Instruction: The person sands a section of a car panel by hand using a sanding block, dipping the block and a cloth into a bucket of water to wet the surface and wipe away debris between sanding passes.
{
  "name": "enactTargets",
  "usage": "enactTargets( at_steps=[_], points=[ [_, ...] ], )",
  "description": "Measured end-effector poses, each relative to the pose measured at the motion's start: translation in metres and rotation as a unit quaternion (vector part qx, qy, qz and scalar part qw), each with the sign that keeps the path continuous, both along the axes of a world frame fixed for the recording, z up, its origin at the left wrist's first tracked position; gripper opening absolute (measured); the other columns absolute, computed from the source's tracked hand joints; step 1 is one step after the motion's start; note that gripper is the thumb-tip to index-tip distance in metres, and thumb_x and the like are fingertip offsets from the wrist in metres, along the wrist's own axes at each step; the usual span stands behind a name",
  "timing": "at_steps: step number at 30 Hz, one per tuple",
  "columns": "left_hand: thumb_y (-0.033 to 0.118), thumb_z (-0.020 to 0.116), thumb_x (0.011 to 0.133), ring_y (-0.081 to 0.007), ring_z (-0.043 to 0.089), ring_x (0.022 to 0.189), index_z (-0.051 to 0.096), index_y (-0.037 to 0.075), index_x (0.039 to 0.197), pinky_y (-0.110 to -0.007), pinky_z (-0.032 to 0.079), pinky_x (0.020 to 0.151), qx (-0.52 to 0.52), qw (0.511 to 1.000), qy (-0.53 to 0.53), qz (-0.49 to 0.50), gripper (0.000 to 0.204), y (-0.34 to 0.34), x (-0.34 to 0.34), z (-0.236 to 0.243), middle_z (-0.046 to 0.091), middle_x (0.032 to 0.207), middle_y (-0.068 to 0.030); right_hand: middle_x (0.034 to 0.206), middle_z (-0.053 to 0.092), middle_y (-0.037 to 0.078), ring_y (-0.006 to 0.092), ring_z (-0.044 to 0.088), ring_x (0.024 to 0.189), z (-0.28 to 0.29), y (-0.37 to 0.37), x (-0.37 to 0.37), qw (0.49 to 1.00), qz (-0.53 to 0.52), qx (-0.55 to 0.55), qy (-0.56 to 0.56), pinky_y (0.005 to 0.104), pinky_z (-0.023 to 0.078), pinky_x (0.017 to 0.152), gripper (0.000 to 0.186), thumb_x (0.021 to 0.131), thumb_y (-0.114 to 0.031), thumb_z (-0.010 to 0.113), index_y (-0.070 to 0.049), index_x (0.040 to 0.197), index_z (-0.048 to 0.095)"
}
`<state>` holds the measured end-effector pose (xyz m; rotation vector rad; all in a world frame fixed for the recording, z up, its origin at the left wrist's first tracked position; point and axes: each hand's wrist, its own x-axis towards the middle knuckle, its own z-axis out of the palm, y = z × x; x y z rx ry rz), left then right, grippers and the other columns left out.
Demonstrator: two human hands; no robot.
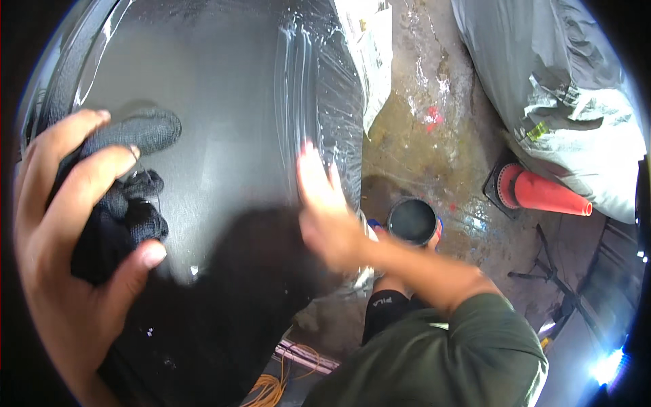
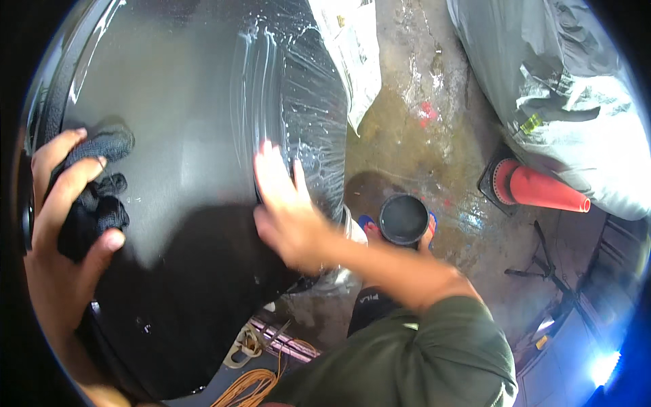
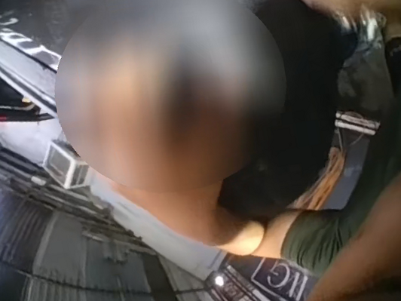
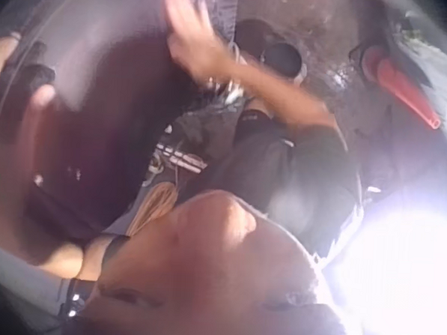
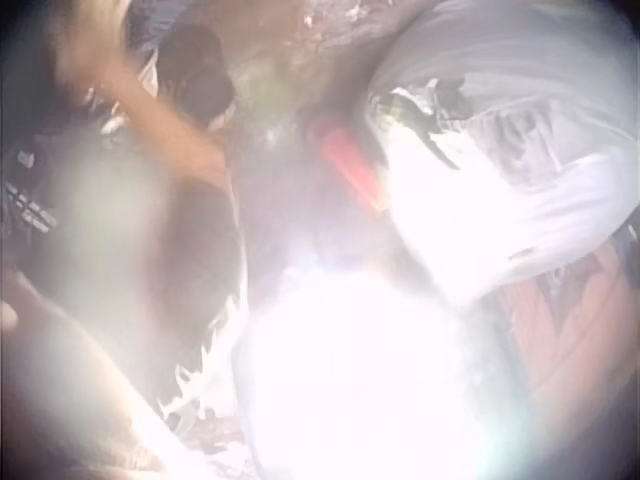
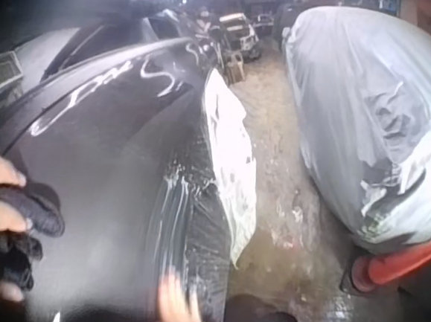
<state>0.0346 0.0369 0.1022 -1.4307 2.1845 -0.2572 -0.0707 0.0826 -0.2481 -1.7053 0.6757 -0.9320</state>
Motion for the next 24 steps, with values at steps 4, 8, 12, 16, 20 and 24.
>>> enactTargets(
  at_steps=[4, 8, 12, 16, 20, 24],
  points=[
    [0.055, 0.071, 0.091, -0.0387, 0.055, 0.133, 0.062, 0.002, 0.131, -0.045, 0.045, 0.112, -0.011, 1.0, 0.005, -0.013, 0.067, -0.004, -0.002, -0.018, 0.057, 0.145, -0.0201, 0.171, -0.007, 0.034, 0.0435, -0.01, 0.161, -0.014, -0.063, 0.003, 0.995, -0.092, 0.002, -0.039, 0.0625, -0.002, 0.127, 0.078, 0.107, -0.028, 0.04, 0.005, 0.165, 0.0],
    [0.054, 0.07, 0.093, -0.0384, 0.057, 0.131, 0.061, 0.002, 0.133, -0.044, 0.046, 0.111, 0.002, 0.998, -0.007, -0.068, 0.066, -0.012, 0.0, -0.009, 0.056, 0.146, -0.0202, 0.171, -0.009, 0.033, 0.0433, -0.01, 0.161, -0.009, -0.152, -0.004, 0.989, -0.136, -0.05, 0.005, 0.0617, -0.003, 0.127, 0.078, 0.108, -0.027, 0.04, 0.004, 0.165, -0.003],
    [0.052, 0.07, 0.094, -0.0379, 0.058, 0.131, 0.061, 0.003, 0.134, -0.044, 0.048, 0.109, 0.007, 1.0, 0.024, -0.01, 0.064, -0.003, 0.006, 0.004, 0.055, 0.148, -0.0201, 0.172, -0.008, 0.031, 0.0441, -0.009, 0.161, -0.011, 0.033, -0.006, 0.998, 0.052, 0.01, -0.035, 0.0679, -0.004, 0.123, 0.09, 0.099, -0.021, 0.052, 0.007, 0.164, -0.004],
    [0.051, 0.069, 0.095, -0.0398, 0.055, 0.134, 0.056, 0.004, 0.14, -0.045, 0.045, 0.112, 0.025, 0.999, -0.027, -0.039, 0.066, -0.009, -0.006, -0.001, 0.053, 0.15, -0.0236, 0.172, -0.011, 0.029, 0.0401, -0.01, 0.161, 0.0, -0.139, -0.004, 0.994, -0.11, -0.014, -0.018, 0.0618, -0.006, 0.126, 0.077, 0.112, -0.045, 0.022, 0.003, 0.165, -0.007],
    [0.046, 0.068, 0.097, -0.039, 0.052, 0.137, 0.056, 0.004, 0.139, -0.045, 0.042, 0.114, 0.051, 0.999, 0.012, -0.015, 0.061, -0.003, 0.004, -0.002, 0.051, 0.152, -0.0226, 0.172, -0.01, 0.03, 0.0406, -0.01, 0.161, 0.0, -0.094, -0.004, 0.997, -0.063, -0.041, -0.029, 0.0605, -0.005, 0.127, 0.083, 0.11, -0.045, 0.032, 0.006, 0.164, -0.006],
    [0.047, 0.068, 0.096, -0.0392, 0.051, 0.138, 0.056, 0.002, 0.14, -0.045, 0.04, 0.116, 0.042, 0.998, 0.045, 0.021, 0.063, -0.002, 0.009, -0.003, 0.051, 0.152, -0.023, 0.172, -0.003, 0.031, 0.0427, -0.003, 0.162, -0.021, 0.008, 0.011, 0.997, -0.021, 0.002, 0.074, 0.0641, -0.002, 0.126, 0.081, 0.101, -0.024, 0.04, 0.007, 0.164, 0.001]
  ],
)
